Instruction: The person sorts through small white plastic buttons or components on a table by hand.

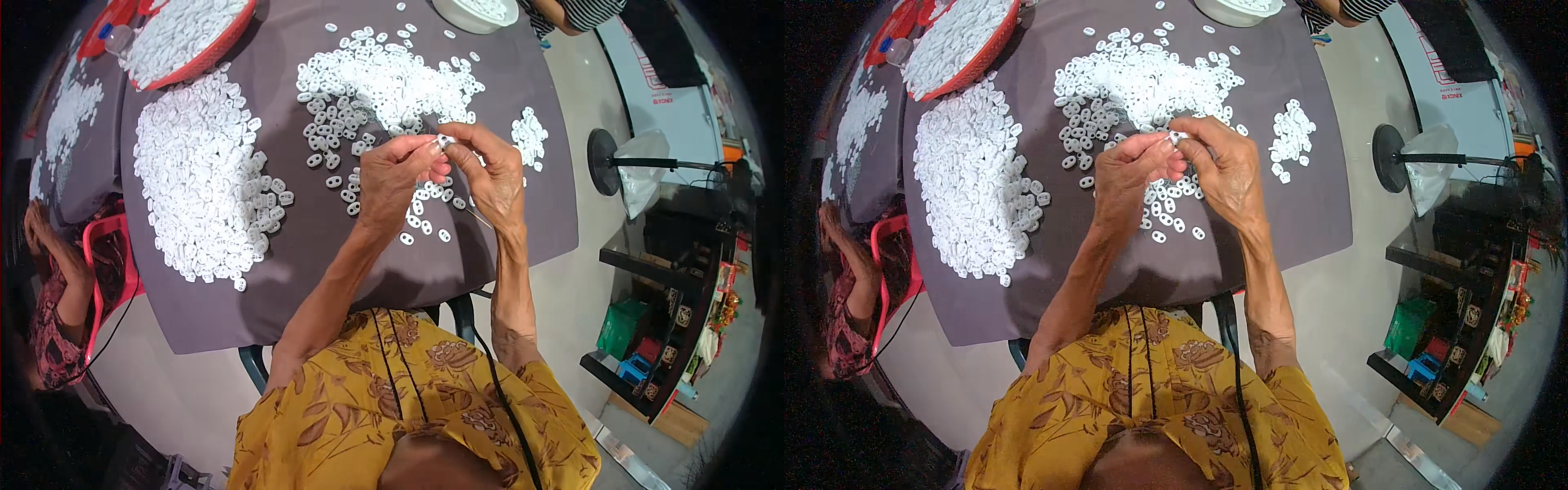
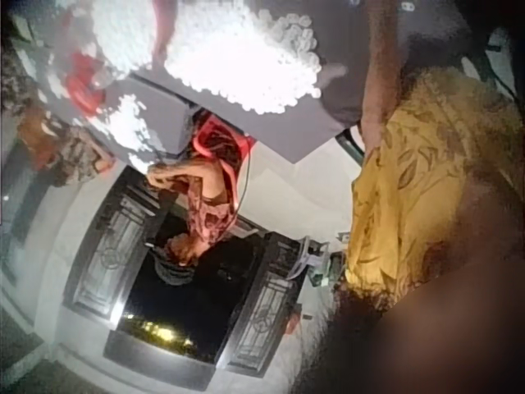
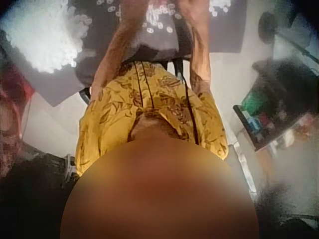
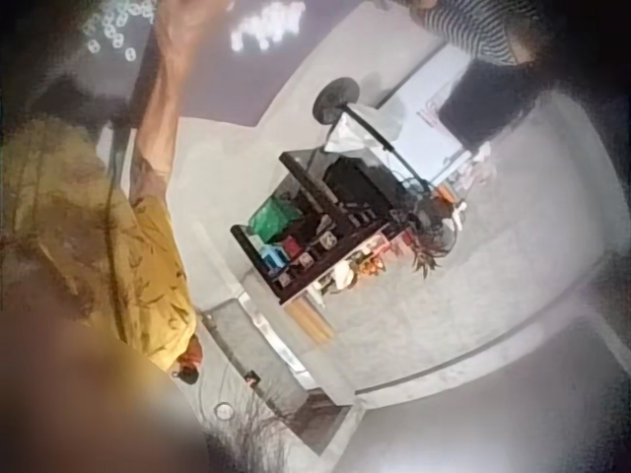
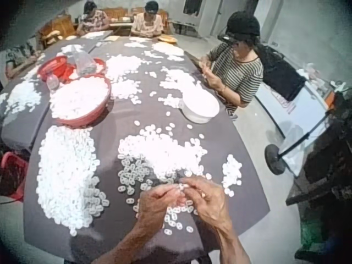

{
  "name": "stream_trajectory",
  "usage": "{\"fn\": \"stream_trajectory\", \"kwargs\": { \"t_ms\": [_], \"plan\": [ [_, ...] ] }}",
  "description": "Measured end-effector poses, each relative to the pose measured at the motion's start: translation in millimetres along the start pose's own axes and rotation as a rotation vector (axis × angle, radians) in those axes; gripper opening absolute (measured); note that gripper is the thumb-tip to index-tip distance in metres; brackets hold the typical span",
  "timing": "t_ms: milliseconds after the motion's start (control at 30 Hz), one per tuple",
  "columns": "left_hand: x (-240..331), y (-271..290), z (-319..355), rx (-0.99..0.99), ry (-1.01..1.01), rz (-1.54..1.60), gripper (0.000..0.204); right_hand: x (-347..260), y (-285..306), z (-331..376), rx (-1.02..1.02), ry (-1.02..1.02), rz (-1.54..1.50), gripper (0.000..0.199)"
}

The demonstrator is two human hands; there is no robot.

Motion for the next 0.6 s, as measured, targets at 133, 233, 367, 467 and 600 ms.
{"fn": "stream_trajectory", "kwargs": {
  "t_ms": [133,233,367,467,600],
  "plan": [
    [-7,5,-1,0.020,0.049,0.009,0.022,-2,-3,0,-0.004,0.047,0.098,0.020],
    [-14,9,-2,0.027,0.105,-0.002,0.024,2,-8,2,0.023,0.051,0.127,0.023],
    [-17,12,-3,0.098,0.102,0.091,0.022,-11,-8,5,0.115,0.154,0.385,0.029],
    [-20,11,-3,0.085,0.098,0.097,0.022,-15,-14,5,0.104,0.212,0.498,0.031],
    [-24,6,-2,0.042,0.180,0.066,0.026,-9,-8,8,0.125,0.204,0.469,0.031]
  ]
}}
Point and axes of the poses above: each hand's wrist, its own z-axis away from the middle knuckle, its own y-axis out of the back of the hand, x = y × z, the point moved 9 cm from there along -z, towards the middle knuckle, and after that the axes turned 11 degrees about -x, right-handed, at the moved point
